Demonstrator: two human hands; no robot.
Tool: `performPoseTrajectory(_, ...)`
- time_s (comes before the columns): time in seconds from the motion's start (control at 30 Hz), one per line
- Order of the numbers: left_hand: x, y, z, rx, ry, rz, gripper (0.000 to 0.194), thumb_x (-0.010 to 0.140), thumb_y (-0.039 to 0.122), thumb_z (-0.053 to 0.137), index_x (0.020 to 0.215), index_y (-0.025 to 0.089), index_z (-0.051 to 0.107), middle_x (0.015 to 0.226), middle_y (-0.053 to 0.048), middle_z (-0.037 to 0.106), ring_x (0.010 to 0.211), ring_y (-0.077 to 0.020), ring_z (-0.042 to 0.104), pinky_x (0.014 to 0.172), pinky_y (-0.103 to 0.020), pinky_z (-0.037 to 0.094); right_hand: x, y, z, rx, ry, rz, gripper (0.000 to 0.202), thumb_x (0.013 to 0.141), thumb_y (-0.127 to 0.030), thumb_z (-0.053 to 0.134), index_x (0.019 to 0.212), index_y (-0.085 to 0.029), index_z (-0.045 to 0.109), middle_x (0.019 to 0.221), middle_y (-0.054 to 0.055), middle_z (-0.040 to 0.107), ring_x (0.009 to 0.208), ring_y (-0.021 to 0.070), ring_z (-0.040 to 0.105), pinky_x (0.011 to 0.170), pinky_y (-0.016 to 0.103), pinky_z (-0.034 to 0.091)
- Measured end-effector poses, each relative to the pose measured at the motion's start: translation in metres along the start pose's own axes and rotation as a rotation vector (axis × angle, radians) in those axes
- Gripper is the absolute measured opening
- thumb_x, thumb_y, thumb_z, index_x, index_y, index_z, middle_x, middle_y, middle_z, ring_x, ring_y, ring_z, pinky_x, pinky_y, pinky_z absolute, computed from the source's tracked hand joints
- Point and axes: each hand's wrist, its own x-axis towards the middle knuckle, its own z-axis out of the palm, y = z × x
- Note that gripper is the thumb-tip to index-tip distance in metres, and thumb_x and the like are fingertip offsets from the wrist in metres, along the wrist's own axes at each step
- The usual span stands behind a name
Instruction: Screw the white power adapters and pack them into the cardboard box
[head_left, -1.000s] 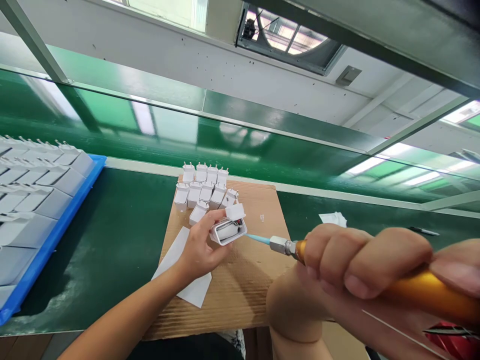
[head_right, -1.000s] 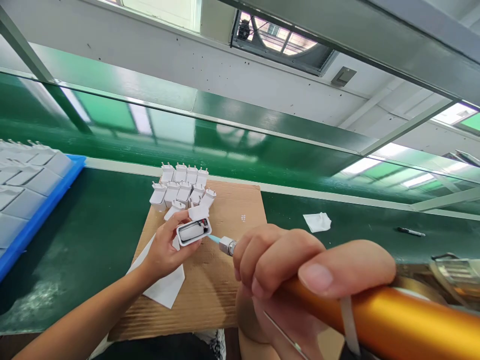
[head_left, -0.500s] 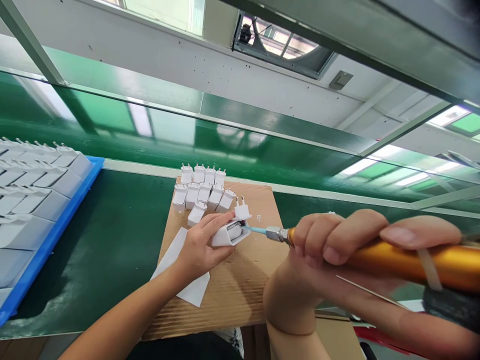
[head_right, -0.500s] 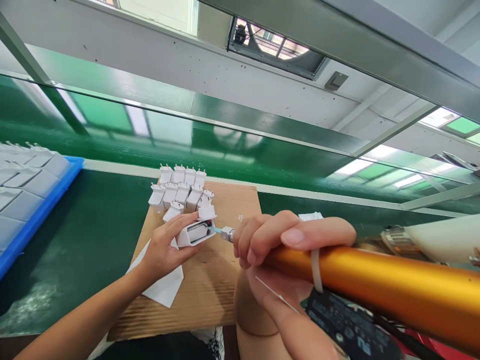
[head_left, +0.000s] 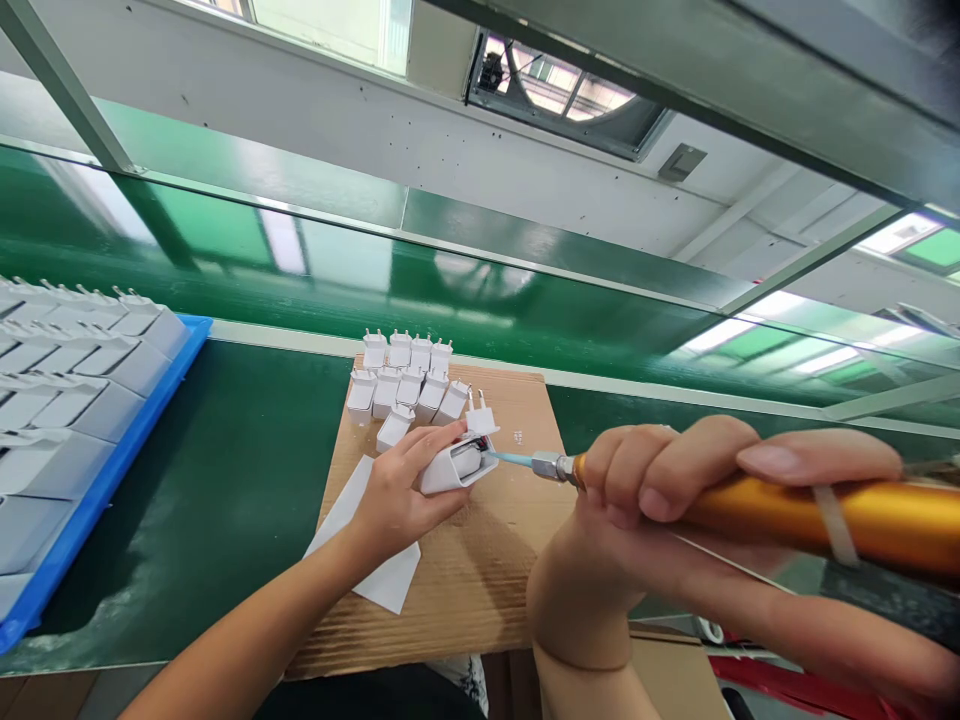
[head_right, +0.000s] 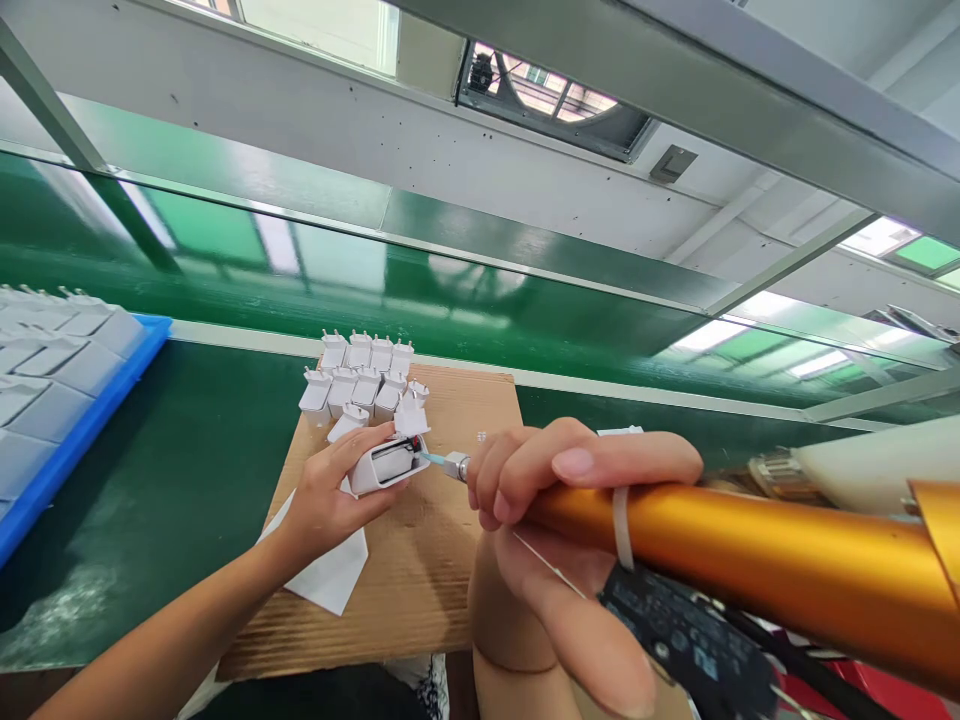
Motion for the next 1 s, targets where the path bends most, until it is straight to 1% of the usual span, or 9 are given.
performPoseTrajectory(0.2,0.0,0.0,0.0,-0.007,-0.009,-0.006,0.054,0.078,0.016,0.074,0.13,0.019,0.06,0.118,-0.01,0.071,0.104,-0.0225,0.069,0.094,-0.034,0.056,0.0,0.001,0.001,-0.023,0.023,0.0,0.042,0.08,-0.061,0.068,0.09,-0.021,0.059,0.055,-0.009,0.05,0.035,0.004,0.036,0.03,0.019,0.032)
performPoseTrajectory(0.37,-0.001,-0.001,0.001,-0.012,-0.018,-0.026,0.054,0.078,0.018,0.075,0.13,0.02,0.06,0.119,-0.01,0.07,0.105,-0.0234,0.069,0.095,-0.035,0.056,-0.001,0.0,0.0,-0.039,0.038,0.009,0.04,0.081,-0.06,0.068,0.09,-0.022,0.059,0.055,-0.009,0.05,0.035,0.0044,0.035,0.03,0.02,0.032)
performPoseTrajectory(0.5,0.0,-0.001,0.0,-0.022,-0.028,-0.045,0.053,0.077,0.017,0.073,0.129,0.02,0.06,0.119,-0.01,0.07,0.106,-0.0237,0.068,0.096,-0.037,0.055,-0.002,-0.001,-0.004,-0.031,-0.009,0.021,0.041,0.08,-0.061,0.068,0.094,-0.023,0.059,0.058,-0.008,0.05,0.036,0.0052,0.035,0.031,0.021,0.034)
performPoseTrajectory(0.57,0.0,0.0,0.002,-0.041,-0.037,-0.111,0.052,0.077,0.016,0.072,0.128,0.02,0.06,0.118,-0.01,0.07,0.107,-0.024,0.067,0.096,-0.037,0.055,-0.003,-0.003,-0.007,-0.029,-0.045,0.04,0.042,0.079,-0.06,0.07,0.096,-0.024,0.058,0.06,-0.008,0.051,0.038,0.0062,0.037,0.033,0.023,0.035)
performPoseTrajectory(0.63,-0.002,0.0,0.007,-0.117,-0.061,-0.234,0.048,0.079,0.017,0.071,0.126,0.019,0.06,0.115,-0.009,0.072,0.103,-0.0232,0.068,0.09,-0.035,0.057,-0.005,-0.007,-0.01,-0.03,-0.065,0.073,0.032,0.085,-0.053,0.066,0.097,-0.025,0.057,0.061,-0.008,0.054,0.038,0.0072,0.039,0.034,0.024,0.036)
performPoseTrajectory(0.7,-0.004,-0.001,0.014,-0.271,-0.104,-0.356,0.045,0.081,0.021,0.071,0.124,0.019,0.059,0.112,-0.008,0.072,0.1,-0.0213,0.069,0.086,-0.032,0.058,-0.005,-0.012,-0.011,-0.035,-0.087,0.123,0.017,0.094,-0.042,0.059,0.096,-0.026,0.057,0.062,-0.008,0.056,0.039,0.0082,0.043,0.036,0.024,0.037)
performPoseTrajectory(0.77,-0.006,-0.002,0.022,-0.456,-0.137,-0.427,0.045,0.082,0.024,0.071,0.125,0.019,0.057,0.114,-0.008,0.072,0.1,-0.0198,0.069,0.089,-0.032,0.057,-0.006,-0.016,-0.011,-0.032,-0.095,0.161,0.01,0.097,-0.035,0.052,0.095,-0.026,0.056,0.062,-0.008,0.057,0.04,0.0088,0.045,0.038,0.025,0.039)
performPoseTrajectory(0.87,-0.008,-0.004,0.031,-0.638,-0.147,-0.46,0.048,0.082,0.026,0.073,0.125,0.019,0.055,0.116,-0.009,0.071,0.103,-0.0195,0.069,0.093,-0.033,0.056,-0.005,-0.019,-0.01,-0.01,-0.115,0.19,0.011,0.097,-0.037,0.053,0.096,-0.026,0.057,0.063,-0.007,0.058,0.042,0.0096,0.05,0.04,0.026,0.042)
performPoseTrajectory(1.0,-0.005,-0.001,0.038,-0.703,-0.157,-0.421,0.047,0.081,0.029,0.075,0.121,0.018,0.055,0.114,-0.01,0.071,0.103,-0.0213,0.069,0.093,-0.035,0.056,-0.004,-0.018,-0.008,0.037,-0.118,0.186,0.012,0.096,-0.036,0.054,0.095,-0.025,0.057,0.063,-0.006,0.058,0.042,0.0093,0.05,0.039,0.025,0.042)
